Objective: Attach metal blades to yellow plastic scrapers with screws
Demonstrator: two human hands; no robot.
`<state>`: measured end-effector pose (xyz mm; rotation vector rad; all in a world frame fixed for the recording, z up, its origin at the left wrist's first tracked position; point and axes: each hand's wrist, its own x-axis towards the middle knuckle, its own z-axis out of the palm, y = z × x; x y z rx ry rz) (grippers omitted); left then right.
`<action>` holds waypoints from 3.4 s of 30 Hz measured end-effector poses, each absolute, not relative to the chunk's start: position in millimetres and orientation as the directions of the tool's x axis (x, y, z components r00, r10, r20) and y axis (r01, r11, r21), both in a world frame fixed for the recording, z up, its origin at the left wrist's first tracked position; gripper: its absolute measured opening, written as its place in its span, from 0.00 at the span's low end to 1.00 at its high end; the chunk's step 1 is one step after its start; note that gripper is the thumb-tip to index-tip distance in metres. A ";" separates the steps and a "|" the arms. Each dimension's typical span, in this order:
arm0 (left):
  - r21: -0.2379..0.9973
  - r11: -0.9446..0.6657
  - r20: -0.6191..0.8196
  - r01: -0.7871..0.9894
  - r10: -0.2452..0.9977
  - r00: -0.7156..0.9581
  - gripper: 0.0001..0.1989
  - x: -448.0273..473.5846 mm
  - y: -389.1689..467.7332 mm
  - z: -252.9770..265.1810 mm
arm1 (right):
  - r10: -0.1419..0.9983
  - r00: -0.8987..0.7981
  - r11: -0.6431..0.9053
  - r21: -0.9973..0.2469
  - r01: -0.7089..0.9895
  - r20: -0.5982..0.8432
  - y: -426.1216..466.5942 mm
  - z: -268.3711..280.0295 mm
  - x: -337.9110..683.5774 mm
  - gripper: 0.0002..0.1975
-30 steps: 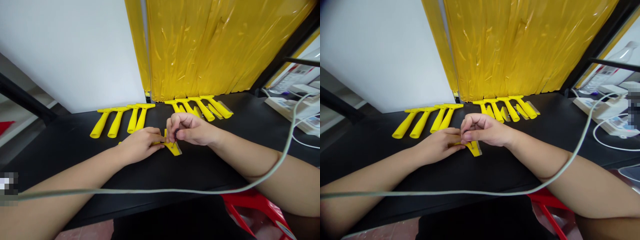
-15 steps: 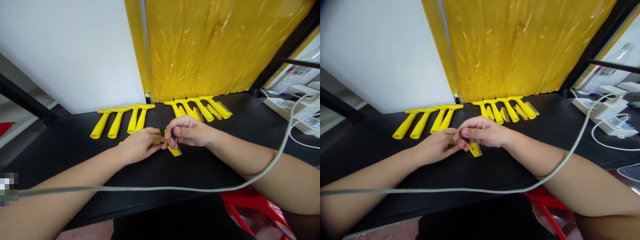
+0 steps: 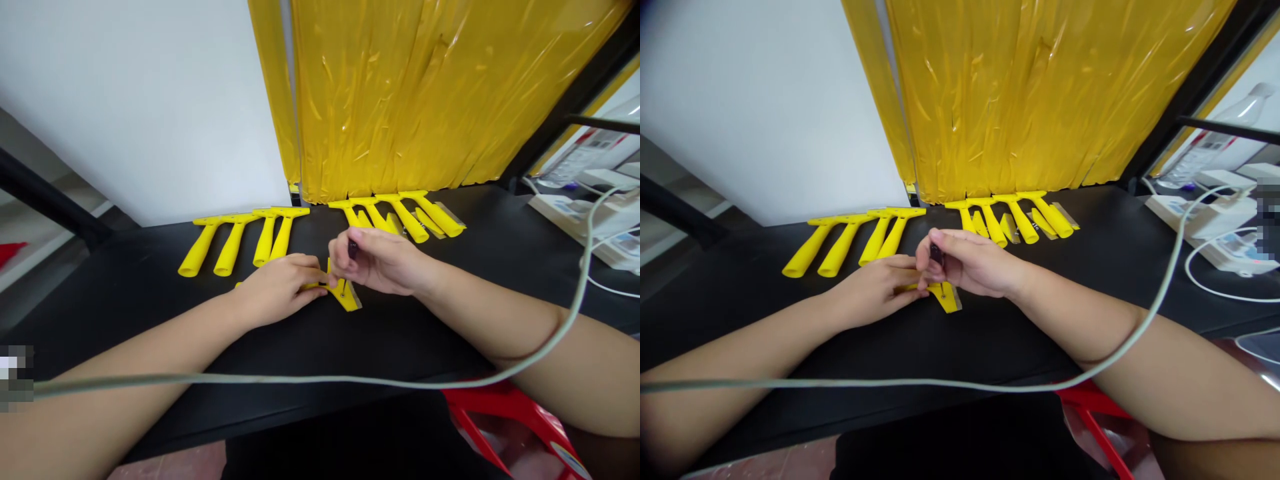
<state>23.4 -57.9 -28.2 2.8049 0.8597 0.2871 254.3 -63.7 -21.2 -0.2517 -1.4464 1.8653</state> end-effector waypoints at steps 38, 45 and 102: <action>0.197 -0.824 0.118 0.532 0.558 0.821 0.13 22.1 -58.5 -28.7 | 0.694 -0.679 -0.108 -0.898 -0.426 0.238 -64.4 -18.2 258.1 0.18; 0.211 -0.844 0.180 0.492 0.529 0.830 0.11 20.2 -59.0 -30.2 | 0.665 -0.705 -0.126 -0.894 -0.430 0.245 -69.5 -18.9 256.9 0.18; 0.536 -0.772 0.325 0.342 0.562 0.760 0.15 14.9 -55.0 -23.1 | 0.825 -0.433 0.391 -0.920 -0.028 0.364 -48.5 2.8 293.9 0.16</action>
